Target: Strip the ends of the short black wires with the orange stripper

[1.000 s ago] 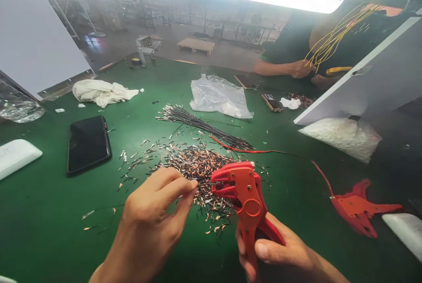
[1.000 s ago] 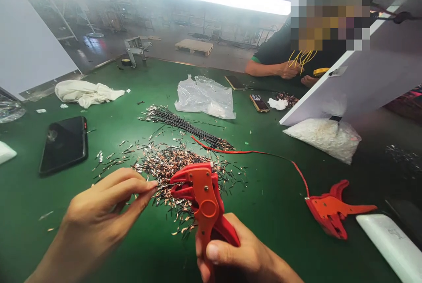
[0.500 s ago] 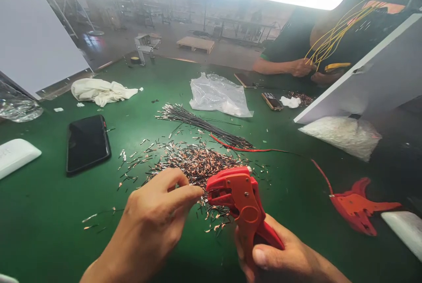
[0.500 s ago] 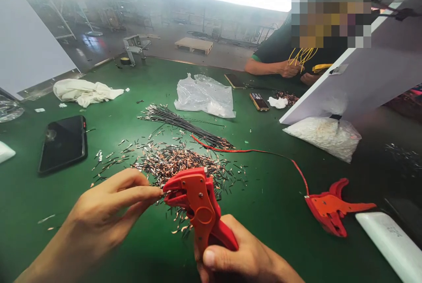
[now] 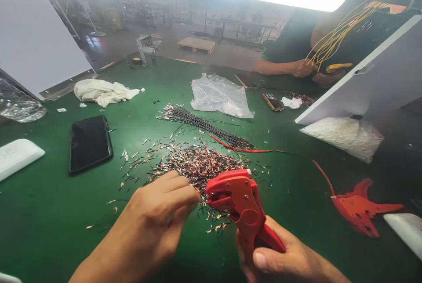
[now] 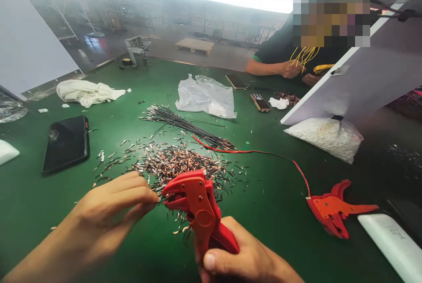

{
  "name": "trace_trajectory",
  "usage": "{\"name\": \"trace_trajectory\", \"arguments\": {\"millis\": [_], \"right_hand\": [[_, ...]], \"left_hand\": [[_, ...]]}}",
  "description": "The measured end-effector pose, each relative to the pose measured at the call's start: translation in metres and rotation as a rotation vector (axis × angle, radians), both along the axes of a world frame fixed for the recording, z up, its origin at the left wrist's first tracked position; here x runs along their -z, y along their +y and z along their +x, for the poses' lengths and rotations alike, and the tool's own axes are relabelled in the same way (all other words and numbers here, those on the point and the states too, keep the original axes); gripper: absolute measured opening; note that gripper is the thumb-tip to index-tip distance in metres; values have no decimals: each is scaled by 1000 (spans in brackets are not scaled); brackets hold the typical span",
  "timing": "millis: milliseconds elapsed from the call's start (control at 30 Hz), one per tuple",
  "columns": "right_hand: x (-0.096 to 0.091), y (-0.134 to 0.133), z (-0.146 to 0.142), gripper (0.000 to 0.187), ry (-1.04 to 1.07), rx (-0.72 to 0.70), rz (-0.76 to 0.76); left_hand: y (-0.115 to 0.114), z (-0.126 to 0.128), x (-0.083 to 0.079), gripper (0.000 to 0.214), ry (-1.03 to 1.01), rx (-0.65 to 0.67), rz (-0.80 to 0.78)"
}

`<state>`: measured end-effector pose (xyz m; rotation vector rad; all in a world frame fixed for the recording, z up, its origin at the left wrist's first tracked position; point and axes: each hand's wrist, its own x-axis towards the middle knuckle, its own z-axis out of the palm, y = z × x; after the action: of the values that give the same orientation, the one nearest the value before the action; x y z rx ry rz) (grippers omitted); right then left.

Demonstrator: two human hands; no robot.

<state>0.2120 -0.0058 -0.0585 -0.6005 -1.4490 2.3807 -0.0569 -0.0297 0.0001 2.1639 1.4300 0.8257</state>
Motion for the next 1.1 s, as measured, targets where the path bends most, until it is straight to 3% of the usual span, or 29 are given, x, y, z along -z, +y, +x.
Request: {"name": "trace_trajectory", "arguments": {"millis": [300, 667, 1100], "right_hand": [[-4, 2, -2, 40, 14, -21, 30], [0, -2, -1, 36, 81, 1, -41], [11, -15, 6, 52, -135, 113, -55]], "left_hand": [[-5, 1, 8, 25, 29, 31, -20], [-3, 7, -1, 17, -106, 9, 21], [-1, 6, -7, 21, -104, 45, -7]]}}
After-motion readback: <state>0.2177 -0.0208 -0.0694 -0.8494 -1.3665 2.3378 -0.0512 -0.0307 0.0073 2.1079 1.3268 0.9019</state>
